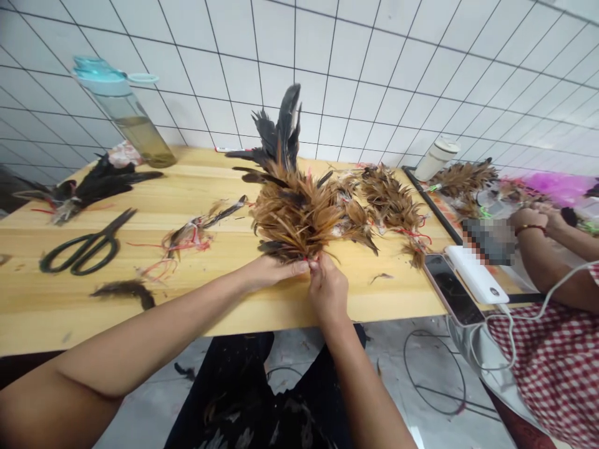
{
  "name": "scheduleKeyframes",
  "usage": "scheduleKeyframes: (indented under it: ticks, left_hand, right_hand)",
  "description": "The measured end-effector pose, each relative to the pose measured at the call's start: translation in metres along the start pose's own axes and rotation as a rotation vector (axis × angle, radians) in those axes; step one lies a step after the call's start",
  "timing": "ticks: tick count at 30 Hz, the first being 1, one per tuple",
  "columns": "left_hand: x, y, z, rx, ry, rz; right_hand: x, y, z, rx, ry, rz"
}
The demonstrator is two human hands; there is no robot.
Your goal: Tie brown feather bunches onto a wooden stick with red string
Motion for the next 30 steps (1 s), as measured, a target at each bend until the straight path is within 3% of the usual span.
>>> scheduleKeyframes:
  ticks: [7,11,17,25,30]
  left_hand:
    - [0.011,-0.002,0.000,-0.027,-0.250,0.091]
    - [0.016,-0.004,-0.003,-0.063,-0.397,0.134]
    - [0.011,-0.008,0.010,-0.034,-0.574,0.186]
    - [0.006,-0.007,0.005,-0.124,-0.564,0.080]
    - [0.007,-0.008,0.007,-0.105,-0.456,-0.030]
  right_hand:
    - [-0.002,-0.010,-0.010,-0.008,-0.014,0.149]
    - [0.003,-0.014,-0.014,-0.052,-0.070,0.142]
    - [0.007,-0.016,-0.015,-0.080,-0.159,0.196]
    - [-0.008,-0.013,-0.027,-0.114,-0.023,0.048]
    - [-0.014,-0.015,-0.028,-0.010,-0.046,-0.076]
Point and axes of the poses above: each hand's wrist, its own y-axis towards the middle knuckle, its own x-axis out of the palm, z = x × y, the point moved 2 cm from there along y, towards the middle knuckle, and after that the axes turned 8 degrees about -x, right-handed, at the moved point
